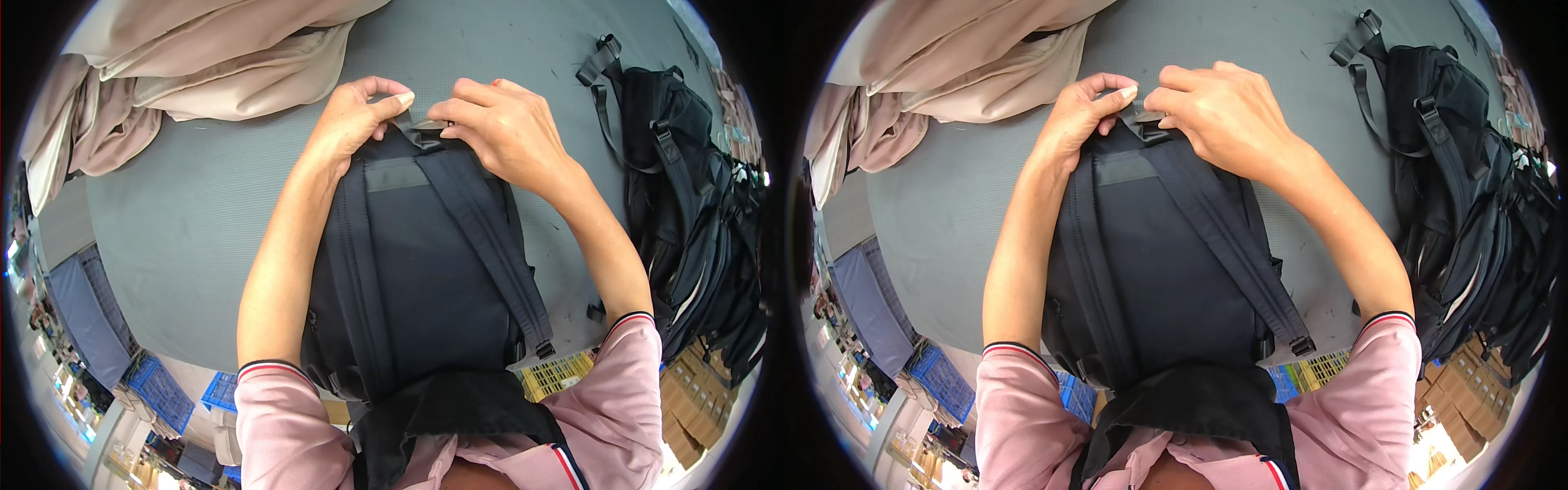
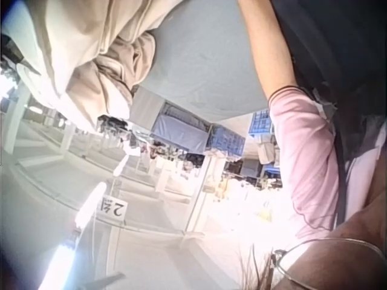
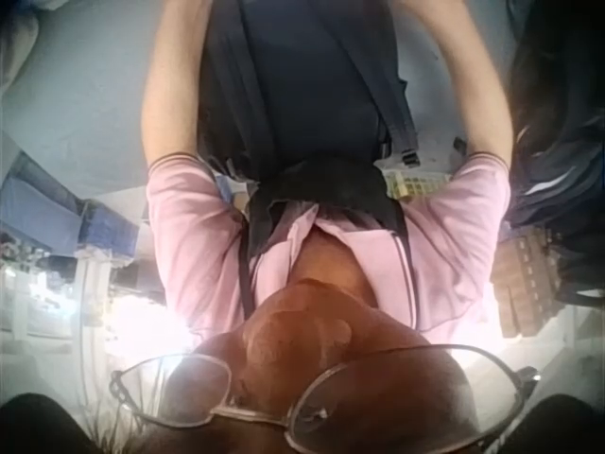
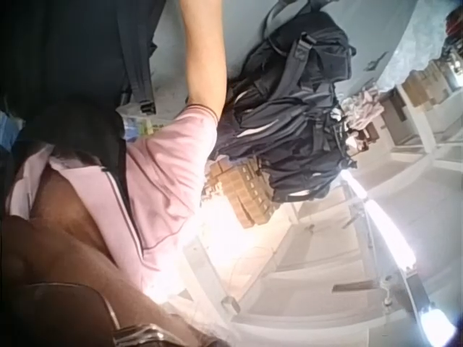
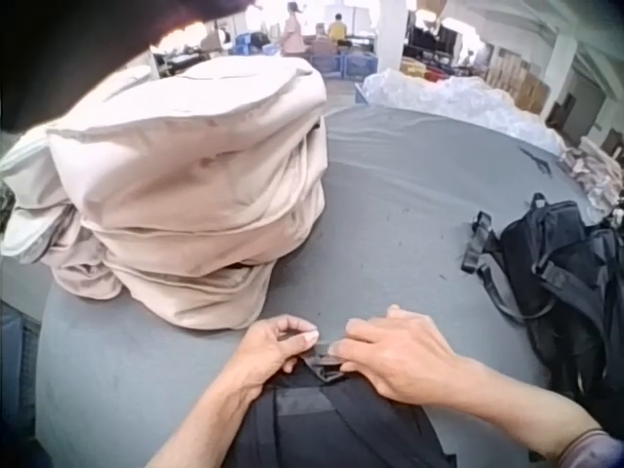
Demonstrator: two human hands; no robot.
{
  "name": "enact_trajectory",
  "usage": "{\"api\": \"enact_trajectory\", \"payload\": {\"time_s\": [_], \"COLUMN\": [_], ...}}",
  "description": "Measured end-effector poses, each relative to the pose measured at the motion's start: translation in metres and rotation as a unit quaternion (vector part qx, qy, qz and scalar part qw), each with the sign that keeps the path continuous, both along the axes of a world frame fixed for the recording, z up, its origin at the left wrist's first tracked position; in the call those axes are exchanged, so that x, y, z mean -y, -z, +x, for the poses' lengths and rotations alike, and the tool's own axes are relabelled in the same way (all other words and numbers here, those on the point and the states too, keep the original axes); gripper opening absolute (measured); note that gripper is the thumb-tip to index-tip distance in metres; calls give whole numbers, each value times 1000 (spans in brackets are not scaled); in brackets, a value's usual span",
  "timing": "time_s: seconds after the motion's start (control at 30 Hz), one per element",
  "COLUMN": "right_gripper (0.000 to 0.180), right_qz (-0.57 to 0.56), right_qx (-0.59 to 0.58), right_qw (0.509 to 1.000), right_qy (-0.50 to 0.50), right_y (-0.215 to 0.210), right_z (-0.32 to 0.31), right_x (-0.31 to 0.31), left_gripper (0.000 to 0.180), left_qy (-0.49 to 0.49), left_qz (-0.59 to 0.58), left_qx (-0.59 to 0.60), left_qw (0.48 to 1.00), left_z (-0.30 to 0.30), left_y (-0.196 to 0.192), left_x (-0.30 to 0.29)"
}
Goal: Checking and adjusting the straps and buckles on black backpacks during assembly or quality control.
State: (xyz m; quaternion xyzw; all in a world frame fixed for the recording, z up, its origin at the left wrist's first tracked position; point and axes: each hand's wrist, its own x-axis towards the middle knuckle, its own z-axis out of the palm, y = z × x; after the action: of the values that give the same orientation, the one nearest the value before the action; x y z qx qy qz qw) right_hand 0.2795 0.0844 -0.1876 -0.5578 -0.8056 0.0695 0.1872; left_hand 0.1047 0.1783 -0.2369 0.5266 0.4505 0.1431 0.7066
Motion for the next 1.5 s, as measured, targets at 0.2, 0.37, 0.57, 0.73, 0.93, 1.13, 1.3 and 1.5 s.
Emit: {"api": "enact_trajectory", "payload": {"time_s": [0.2, 0.37, 0.57, 0.73, 0.93, 1.13, 1.3, 1.5], "right_gripper": [15, 16, 19, 22, 22, 22, 27, 18], "right_qz": [27, 9, -40, -107, -142, -191, -132, -19], "right_qx": [-12, -13, -188, -152, -84, -105, -238, -88], "right_qw": [998, 998, 961, 974, 981, 969, 957, 996], "right_qy": [49, 68, 199, 132, 106, 113, 102, 27], "right_y": [10, 11, 9, 21, 36, 41, 53, 28], "right_z": [-5, -10, -19, -42, -53, -46, -45, -36], "right_x": [5, 9, -10, -45, -56, -64, -42, -26], "left_gripper": [29, 37, 32, 30, 22, 19, 15, 14], "left_qy": [-12, 0, -196, -113, -52, 1, -69, -53], "left_qz": [-21, -32, 36, 253, 425, 363, 56, 36], "left_qx": [11, 26, 61, -203, -349, -262, -75, -80], "left_qw": [1000, 999, 978, 939, 833, 894, 993, 995], "left_z": [-2, -9, -32, -46, -29, -43, -51, -49], "left_y": [-3, -1, -4, -8, -11, -1, -2, -5], "left_x": [-2, -7, 10, 44, 44, 33, 18, 18]}}
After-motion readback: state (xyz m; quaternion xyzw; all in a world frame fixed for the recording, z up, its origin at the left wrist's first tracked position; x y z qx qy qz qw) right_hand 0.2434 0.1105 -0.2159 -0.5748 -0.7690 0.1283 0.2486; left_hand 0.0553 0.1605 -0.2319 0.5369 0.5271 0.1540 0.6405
